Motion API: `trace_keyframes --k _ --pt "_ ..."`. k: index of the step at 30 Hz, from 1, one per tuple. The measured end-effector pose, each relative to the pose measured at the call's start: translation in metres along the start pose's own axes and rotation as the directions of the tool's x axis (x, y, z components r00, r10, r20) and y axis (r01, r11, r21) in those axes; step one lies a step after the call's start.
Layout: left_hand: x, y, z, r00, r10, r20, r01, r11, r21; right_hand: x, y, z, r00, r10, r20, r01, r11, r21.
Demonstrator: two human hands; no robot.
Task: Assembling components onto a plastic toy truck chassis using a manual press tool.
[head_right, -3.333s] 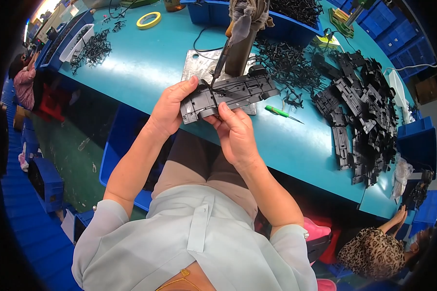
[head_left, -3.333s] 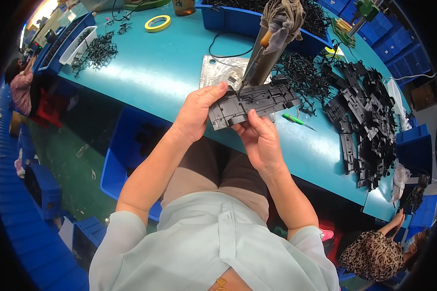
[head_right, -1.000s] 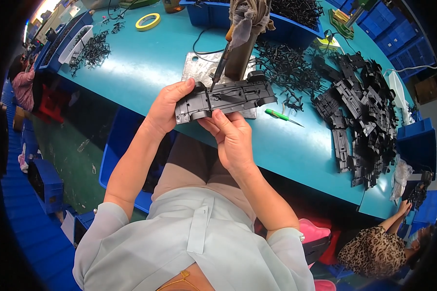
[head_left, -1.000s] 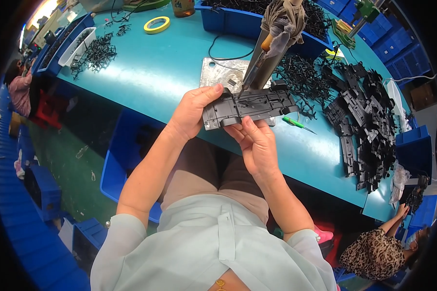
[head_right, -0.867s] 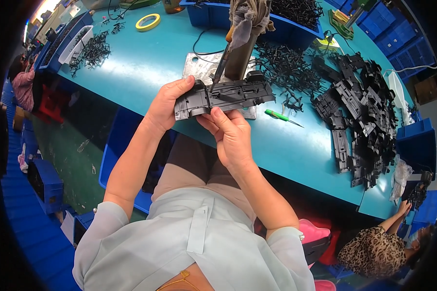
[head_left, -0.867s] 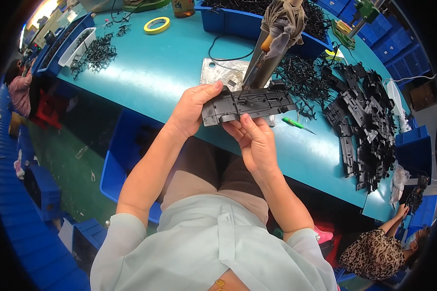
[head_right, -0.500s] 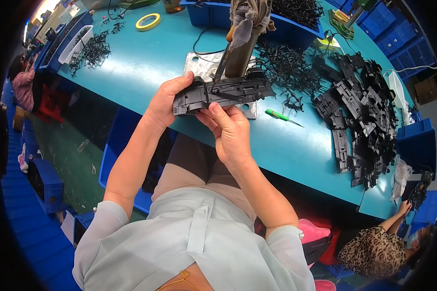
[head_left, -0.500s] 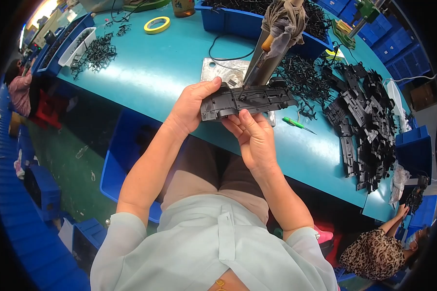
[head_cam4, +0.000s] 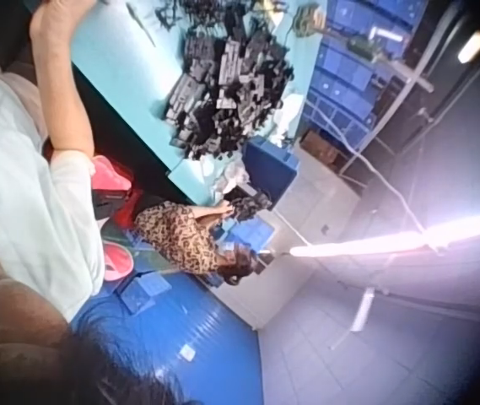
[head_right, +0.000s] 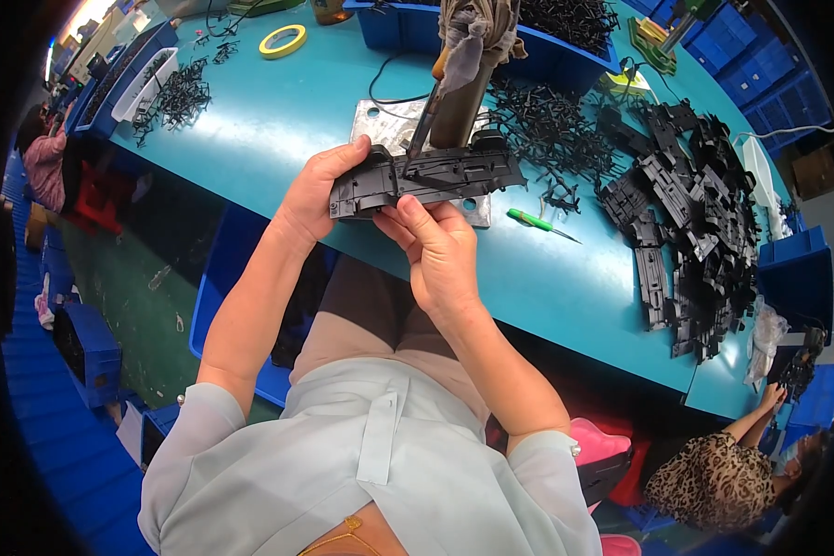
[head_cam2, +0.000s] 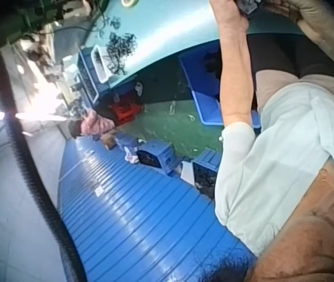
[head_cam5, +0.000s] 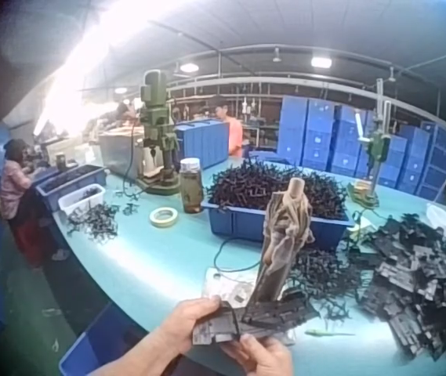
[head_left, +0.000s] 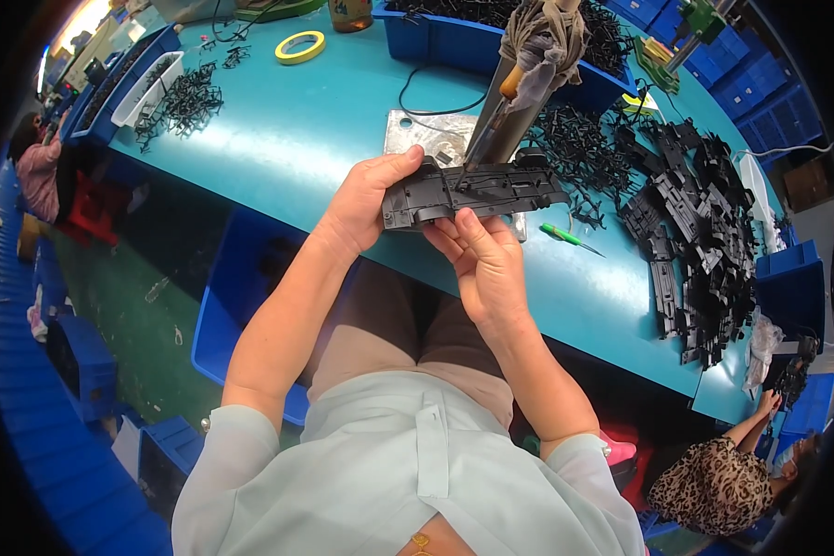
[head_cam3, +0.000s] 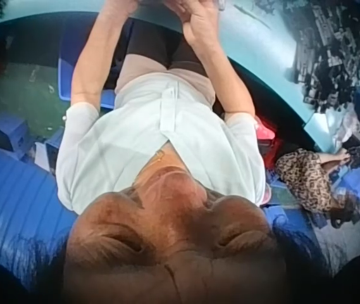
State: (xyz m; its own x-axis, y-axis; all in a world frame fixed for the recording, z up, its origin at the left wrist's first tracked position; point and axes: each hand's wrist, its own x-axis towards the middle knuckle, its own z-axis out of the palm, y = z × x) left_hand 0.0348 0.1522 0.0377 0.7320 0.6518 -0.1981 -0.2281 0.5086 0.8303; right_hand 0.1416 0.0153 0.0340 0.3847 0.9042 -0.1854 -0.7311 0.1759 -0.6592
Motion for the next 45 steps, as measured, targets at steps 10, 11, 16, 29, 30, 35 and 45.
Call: trace_keyframes --k 10,11,16,29,30,35,45 --pt "-0.001 0.001 0.001 1.000 -0.014 -0.006 0.014 1.000 -0.005 -0.001 -0.001 0.001 1.000 0.000 -0.002 0.000 1.000 -0.003" --pt "0.000 0.001 0.001 1.000 -0.015 -0.006 0.015 1.000 -0.003 0.000 -0.001 0.000 1.000 0.001 -0.007 -0.001 1.000 0.002" --pt "-0.004 0.006 0.001 1.000 -0.012 -0.016 0.011 1.000 -0.024 0.001 0.003 0.003 1.000 -0.002 -0.003 0.002 1.000 -0.004" --pt "0.000 0.006 0.001 0.999 -0.036 -0.014 0.036 0.999 -0.018 0.000 0.002 0.005 0.999 -0.019 -0.028 0.019 1.000 0.005" --pt "0.000 0.006 0.001 0.999 -0.040 -0.015 0.040 0.999 -0.017 0.000 0.002 0.005 0.999 -0.022 -0.029 0.022 1.000 0.004" --pt "0.001 0.008 0.001 0.998 -0.056 -0.025 0.056 0.998 -0.006 0.000 0.003 0.007 0.999 -0.036 -0.036 0.037 0.999 0.012" --pt "0.001 0.011 0.002 0.996 -0.078 -0.034 0.078 0.997 -0.016 -0.001 0.004 0.012 0.998 -0.043 -0.053 0.044 0.999 0.026"
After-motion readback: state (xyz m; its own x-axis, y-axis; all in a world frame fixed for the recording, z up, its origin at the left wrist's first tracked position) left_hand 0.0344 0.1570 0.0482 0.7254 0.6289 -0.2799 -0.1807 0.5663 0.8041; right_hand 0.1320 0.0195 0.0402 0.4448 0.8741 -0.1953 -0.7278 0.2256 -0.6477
